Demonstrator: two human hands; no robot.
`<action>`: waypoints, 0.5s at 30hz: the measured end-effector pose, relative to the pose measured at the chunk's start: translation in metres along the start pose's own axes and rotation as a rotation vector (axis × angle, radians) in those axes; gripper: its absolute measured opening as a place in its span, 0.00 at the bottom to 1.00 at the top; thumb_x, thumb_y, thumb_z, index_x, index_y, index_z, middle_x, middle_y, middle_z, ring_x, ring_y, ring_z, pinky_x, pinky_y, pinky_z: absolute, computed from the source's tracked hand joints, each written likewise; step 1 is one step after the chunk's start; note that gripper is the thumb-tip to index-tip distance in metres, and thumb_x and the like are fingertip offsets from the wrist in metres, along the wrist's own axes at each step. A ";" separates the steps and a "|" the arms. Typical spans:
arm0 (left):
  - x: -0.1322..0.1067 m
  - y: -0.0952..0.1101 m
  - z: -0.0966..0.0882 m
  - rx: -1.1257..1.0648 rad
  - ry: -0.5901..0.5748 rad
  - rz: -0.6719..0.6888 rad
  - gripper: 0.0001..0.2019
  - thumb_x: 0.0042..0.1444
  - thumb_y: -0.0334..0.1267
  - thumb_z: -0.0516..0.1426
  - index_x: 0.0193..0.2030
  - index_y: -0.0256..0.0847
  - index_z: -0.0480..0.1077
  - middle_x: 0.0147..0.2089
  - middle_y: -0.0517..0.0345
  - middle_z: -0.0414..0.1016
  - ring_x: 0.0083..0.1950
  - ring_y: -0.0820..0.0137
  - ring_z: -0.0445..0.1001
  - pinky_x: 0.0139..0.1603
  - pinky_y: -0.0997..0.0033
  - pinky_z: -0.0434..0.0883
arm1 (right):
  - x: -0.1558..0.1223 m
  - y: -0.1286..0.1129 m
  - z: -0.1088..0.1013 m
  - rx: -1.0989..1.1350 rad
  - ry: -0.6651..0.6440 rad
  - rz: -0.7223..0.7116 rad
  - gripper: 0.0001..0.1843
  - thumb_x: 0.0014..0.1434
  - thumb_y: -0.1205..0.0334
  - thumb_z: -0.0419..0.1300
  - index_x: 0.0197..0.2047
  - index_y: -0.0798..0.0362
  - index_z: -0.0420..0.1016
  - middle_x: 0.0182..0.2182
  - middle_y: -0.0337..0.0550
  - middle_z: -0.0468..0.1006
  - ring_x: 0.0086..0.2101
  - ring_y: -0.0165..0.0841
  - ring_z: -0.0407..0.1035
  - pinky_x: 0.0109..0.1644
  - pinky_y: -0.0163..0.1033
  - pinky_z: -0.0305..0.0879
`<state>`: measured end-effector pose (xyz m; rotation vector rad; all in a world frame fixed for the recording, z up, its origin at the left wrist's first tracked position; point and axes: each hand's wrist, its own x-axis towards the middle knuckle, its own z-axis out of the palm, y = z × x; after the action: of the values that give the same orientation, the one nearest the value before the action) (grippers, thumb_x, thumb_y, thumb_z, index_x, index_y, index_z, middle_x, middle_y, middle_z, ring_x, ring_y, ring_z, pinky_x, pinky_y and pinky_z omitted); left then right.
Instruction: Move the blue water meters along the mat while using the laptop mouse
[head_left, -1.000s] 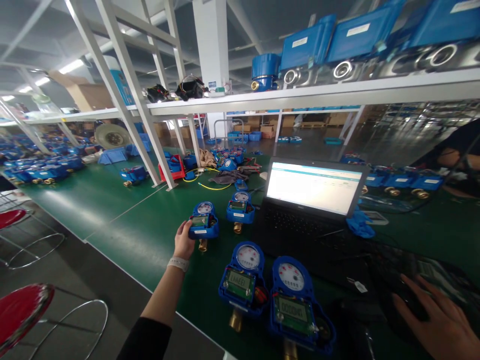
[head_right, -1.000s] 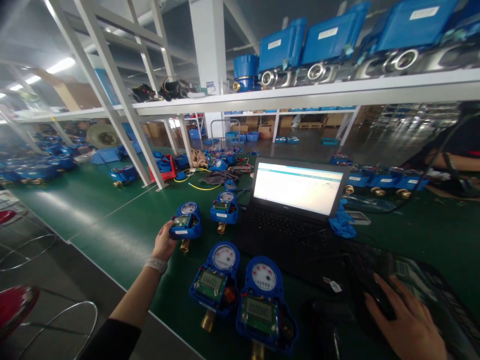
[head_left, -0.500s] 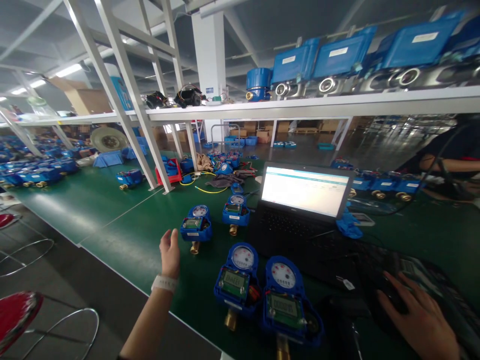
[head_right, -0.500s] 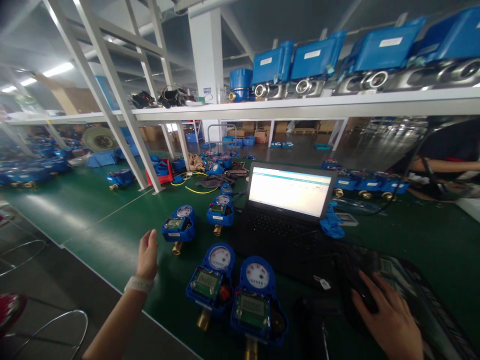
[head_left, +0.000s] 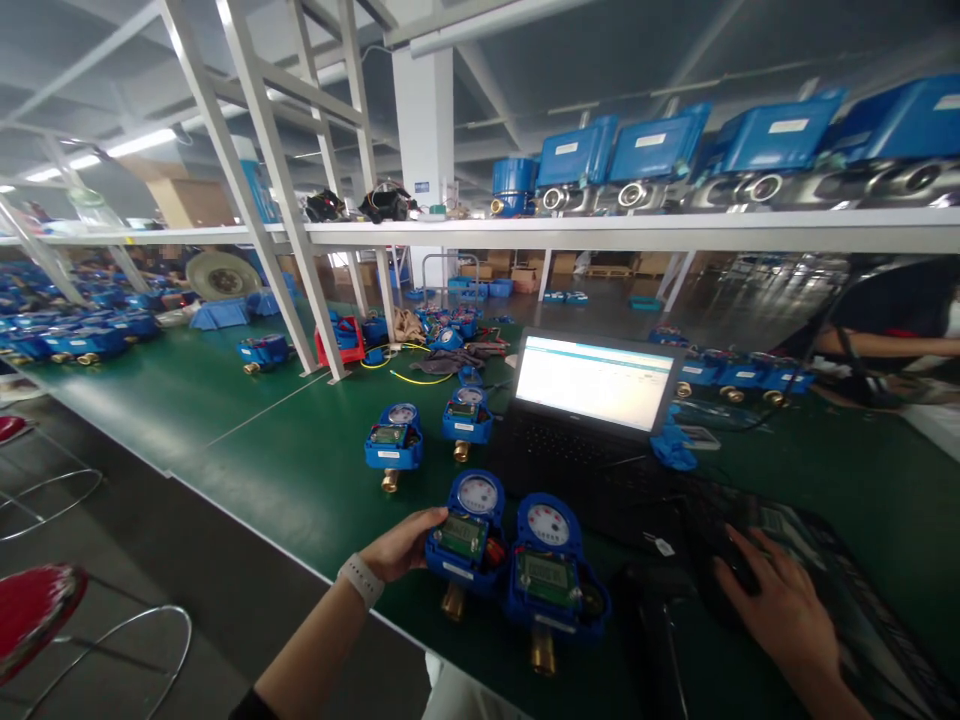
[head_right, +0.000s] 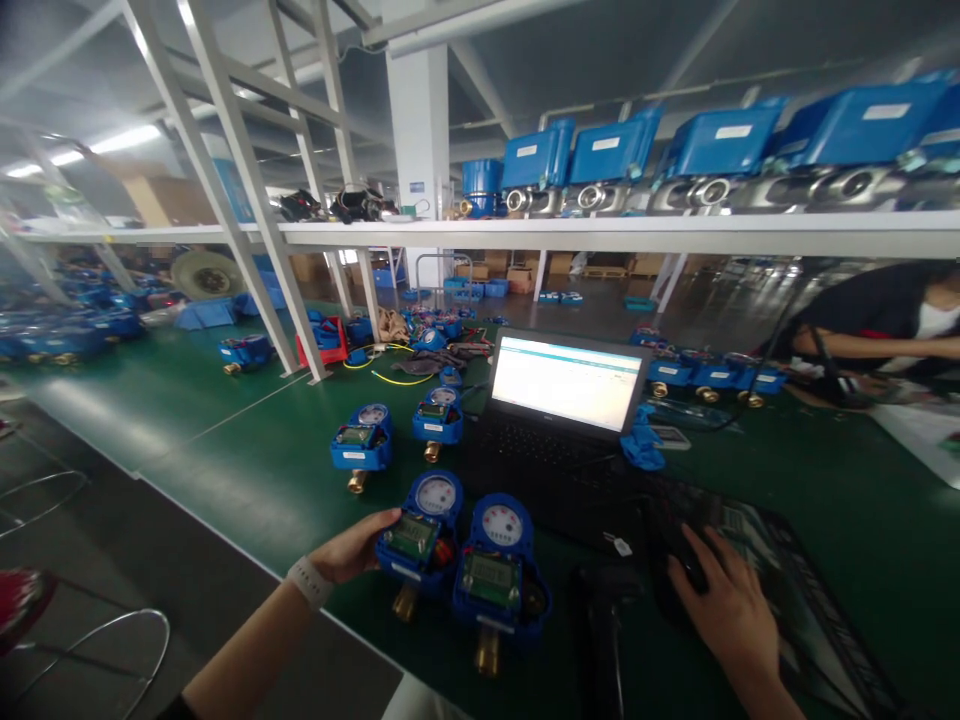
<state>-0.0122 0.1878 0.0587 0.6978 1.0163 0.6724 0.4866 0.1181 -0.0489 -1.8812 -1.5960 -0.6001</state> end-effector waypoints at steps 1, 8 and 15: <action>-0.001 -0.001 0.001 -0.005 0.012 0.009 0.15 0.51 0.47 0.64 0.40 0.37 0.75 0.33 0.55 0.82 0.31 0.69 0.78 0.34 0.71 0.74 | 0.000 0.001 0.001 -0.011 0.003 -0.011 0.33 0.60 0.43 0.45 0.58 0.55 0.67 0.56 0.58 0.69 0.52 0.56 0.68 0.51 0.63 0.70; -0.046 -0.023 0.003 -0.215 0.112 0.027 0.12 0.61 0.40 0.55 0.42 0.33 0.73 0.37 0.48 0.83 0.36 0.66 0.81 0.43 0.65 0.77 | 0.004 -0.005 -0.004 -0.002 -0.005 0.016 0.32 0.61 0.43 0.44 0.57 0.57 0.69 0.53 0.60 0.71 0.49 0.56 0.69 0.52 0.62 0.69; -0.109 -0.020 -0.007 -0.566 0.405 0.099 0.15 0.64 0.44 0.50 0.39 0.37 0.73 0.29 0.51 0.83 0.28 0.65 0.81 0.27 0.68 0.79 | 0.011 -0.027 -0.028 0.016 -0.098 0.064 0.30 0.61 0.46 0.44 0.59 0.54 0.67 0.55 0.61 0.69 0.53 0.58 0.67 0.56 0.59 0.66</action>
<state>-0.0561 0.0928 0.0965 0.1139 1.0900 1.1599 0.4631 0.1090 -0.0173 -1.9687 -1.5903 -0.4725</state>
